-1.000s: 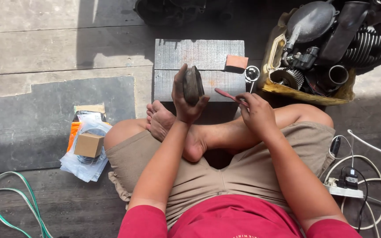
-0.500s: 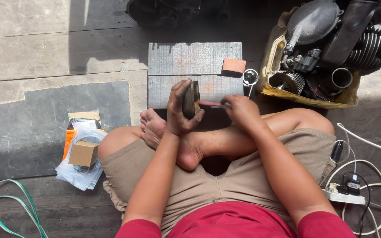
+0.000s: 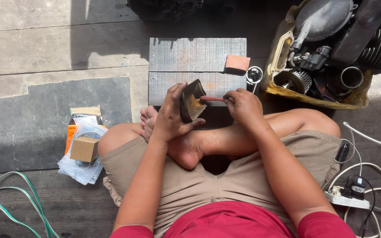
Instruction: Sanding a metal engine piston or component by hand using sandpaper to smooth the surface.
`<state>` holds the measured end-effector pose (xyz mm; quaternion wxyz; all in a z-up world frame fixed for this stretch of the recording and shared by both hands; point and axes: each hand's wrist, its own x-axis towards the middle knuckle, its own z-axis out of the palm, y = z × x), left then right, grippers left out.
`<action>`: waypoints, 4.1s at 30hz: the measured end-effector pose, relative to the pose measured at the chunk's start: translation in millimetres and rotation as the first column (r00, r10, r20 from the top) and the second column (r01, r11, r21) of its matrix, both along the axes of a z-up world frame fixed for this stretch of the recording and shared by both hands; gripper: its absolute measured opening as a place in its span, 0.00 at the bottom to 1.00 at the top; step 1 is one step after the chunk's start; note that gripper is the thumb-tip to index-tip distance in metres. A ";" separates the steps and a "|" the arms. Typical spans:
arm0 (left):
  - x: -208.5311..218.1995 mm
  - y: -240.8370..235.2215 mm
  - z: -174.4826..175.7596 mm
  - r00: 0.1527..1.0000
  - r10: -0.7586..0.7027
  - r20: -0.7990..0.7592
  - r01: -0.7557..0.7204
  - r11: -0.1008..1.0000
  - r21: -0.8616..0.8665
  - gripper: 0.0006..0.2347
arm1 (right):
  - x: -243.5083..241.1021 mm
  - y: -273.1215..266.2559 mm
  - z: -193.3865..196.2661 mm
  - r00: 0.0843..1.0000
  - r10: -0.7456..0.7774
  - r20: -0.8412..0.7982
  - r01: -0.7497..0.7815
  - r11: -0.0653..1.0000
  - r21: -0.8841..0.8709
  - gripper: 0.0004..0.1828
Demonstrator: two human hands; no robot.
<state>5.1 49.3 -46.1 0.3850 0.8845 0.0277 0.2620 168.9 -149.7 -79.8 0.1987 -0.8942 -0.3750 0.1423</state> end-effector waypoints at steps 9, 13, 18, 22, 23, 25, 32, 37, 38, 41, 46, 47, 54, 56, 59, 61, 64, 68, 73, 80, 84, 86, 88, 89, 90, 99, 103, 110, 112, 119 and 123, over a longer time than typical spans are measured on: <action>14.4 -12.3 10.8 1.000 0.000 -0.006 0.000 0.999 0.052 0.52 | -6.5 3.5 -29.5 0.991 -0.031 -0.132 0.011 0.990 -0.143 0.08; 23.0 -15.5 12.6 0.993 -0.012 -0.116 0.031 0.986 0.164 0.51 | -4.6 -1.9 -16.4 0.988 -0.048 -0.146 0.031 0.992 -0.121 0.07; 30.2 -13.6 3.1 0.991 0.071 -0.111 -0.046 0.975 0.217 0.45 | 13.8 -16.2 -3.8 0.996 -0.078 -0.053 0.078 0.997 0.012 0.06; 35.8 -26.3 19.1 0.989 0.061 -0.137 -0.024 0.966 0.256 0.45 | 4.8 -14.6 0.9 0.966 -0.080 -0.245 0.085 0.996 0.010 0.07; 38.2 -26.5 20.4 0.985 0.079 -0.155 -0.039 0.968 0.250 0.45 | 13.0 -18.5 -4.4 0.983 -0.091 -0.157 0.090 0.996 -0.012 0.07; 43.1 -30.2 20.6 0.982 0.092 -0.166 -0.049 0.968 0.246 0.45 | 21.1 -23.1 -3.7 0.993 -0.106 -0.060 0.104 0.994 -0.029 0.07; 47.8 -58.7 63.0 1.000 0.012 0.011 -0.013 0.997 0.079 0.43 | 7.1 -69.0 64.6 0.974 -0.194 -0.116 0.202 0.977 0.062 0.09; 51.3 -85.5 94.5 0.978 -0.119 0.171 0.121 0.993 0.000 0.40 | -16.8 -117.8 109.0 0.960 -0.171 -0.223 0.250 0.884 0.395 0.10; 51.6 -92.2 102.0 0.969 -0.145 0.201 0.152 0.988 -0.021 0.39 | -20.9 -127.9 117.3 0.976 -0.178 -0.126 0.213 0.899 0.384 0.10; 52.1 -110.7 122.4 0.945 -0.223 0.241 0.245 0.967 -0.063 0.40 | -31.0 -170.3 143.2 0.959 -0.276 0.062 0.238 0.905 0.352 0.08; 54.0 -150.8 161.9 0.853 -0.415 0.318 0.464 0.881 -0.096 0.42 | -62.1 -208.4 193.0 0.927 -0.354 0.123 0.267 0.854 0.446 0.05; 50.8 -155.3 172.6 0.855 -0.426 0.297 0.456 0.889 -0.039 0.41 | -64.9 -218.6 197.7 0.897 -0.414 0.152 0.320 0.849 0.421 0.06; 42.4 -163.2 188.3 0.841 -0.477 0.255 0.489 0.872 0.021 0.41 | -85.2 -226.2 215.4 0.904 -0.416 0.096 0.336 0.832 0.442 0.07; 38.2 -153.9 189.1 0.852 -0.454 0.259 0.457 0.888 0.052 0.40 | -77.4 -231.6 209.4 0.850 -0.484 0.207 0.376 0.834 0.405 0.06; 33.6 -145.0 183.0 0.875 -0.406 0.266 0.397 0.914 0.089 0.39 | -72.0 -214.2 215.6 0.844 -0.498 0.199 0.372 0.811 0.451 0.08; 27.5 -141.4 181.2 0.883 -0.388 0.264 0.375 0.922 0.098 0.39 | -68.6 -198.7 213.5 0.891 -0.447 0.077 0.342 0.774 0.533 0.10; 18.7 -131.7 182.5 0.904 -0.367 0.218 0.352 0.930 0.103 0.39 | -53.3 -185.3 200.0 0.978 -0.199 0.057 0.131 0.808 0.574 0.06; 4.8 -113.1 171.5 0.952 -0.245 0.182 0.232 0.969 0.090 0.40 | -50.8 -156.5 189.5 0.966 -0.259 -0.004 0.219 0.807 0.548 0.06; -7.6 -87.0 153.5 0.978 -0.135 0.157 0.111 0.982 0.151 0.40 | -26.2 -107.0 123.4 0.991 -0.126 -0.051 0.134 0.852 0.506 0.09; 6.8 -48.7 86.4 0.985 0.008 0.175 -0.041 0.981 0.187 0.40 | -4.6 -25.3 45.0 0.990 0.001 -0.141 0.026 0.981 0.193 0.10; 7.7 -30.0 45.3 0.991 0.104 0.085 -0.119 0.975 0.189 0.42 | 16.9 -17.0 -18.8 0.993 -0.120 -0.005 0.119 0.991 -0.059 0.09; 8.2 -28.0 37.8 0.988 0.137 0.072 -0.149 0.970 0.194 0.43 | 13.4 -8.0 -18.7 0.981 -0.140 -0.137 0.140 0.990 -0.014 0.11; 6.7 -28.9 30.9 0.987 0.155 0.046 -0.161 0.968 0.191 0.43 | 2.1 -3.5 -22.9 0.945 -0.170 -0.280 0.181 0.983 0.011 0.12; 7.9 -28.3 28.6 0.987 0.160 0.023 -0.161 0.969 0.187 0.43 | -3.3 0.2 -26.2 0.946 -0.132 -0.295 0.153 0.987 0.049 0.12; 9.2 -28.0 26.3 0.986 0.164 -0.001 -0.161 0.970 0.183 0.43 | -8.5 3.5 -29.4 0.947 -0.094 -0.309 0.127 0.988 0.088 0.11; 14.5 -24.7 13.9 0.969 0.216 -0.121 -0.184 0.955 0.232 0.45 | -14.1 14.3 -24.5 0.967 -0.051 -0.249 0.060 0.998 0.029 0.12; 17.8 -26.9 14.8 0.960 0.220 -0.171 -0.182 0.959 0.215 0.45 | -9.9 9.6 -0.3 0.991 -0.103 -0.085 0.092 0.989 -0.118 0.13; 11.4 -26.7 26.9 0.956 0.146 -0.254 -0.109 0.982 0.155 0.45 | -13.9 9.4 -4.7 0.998 0.015 0.054 -0.011 0.997 -0.071 0.12; 11.0 -24.8 30.2 0.956 0.127 -0.264 -0.094 0.987 0.133 0.46 | -14.3 10.8 0.9 0.993 0.018 0.119 -0.008 0.997 -0.080 0.12; 11.3 -11.2 30.2 0.949 0.094 -0.299 -0.055 0.989 0.135 0.48 | -14.9 9.2 16.1 0.998 0.012 -0.060 -0.018 0.995 -0.094 0.12; 8.7 -6.3 42.9 0.939 0.037 -0.342 -0.009 0.997 0.082 0.48 | -11.0 10.2 -5.6 0.998 -0.024 -0.052 0.021 0.998 -0.058 0.11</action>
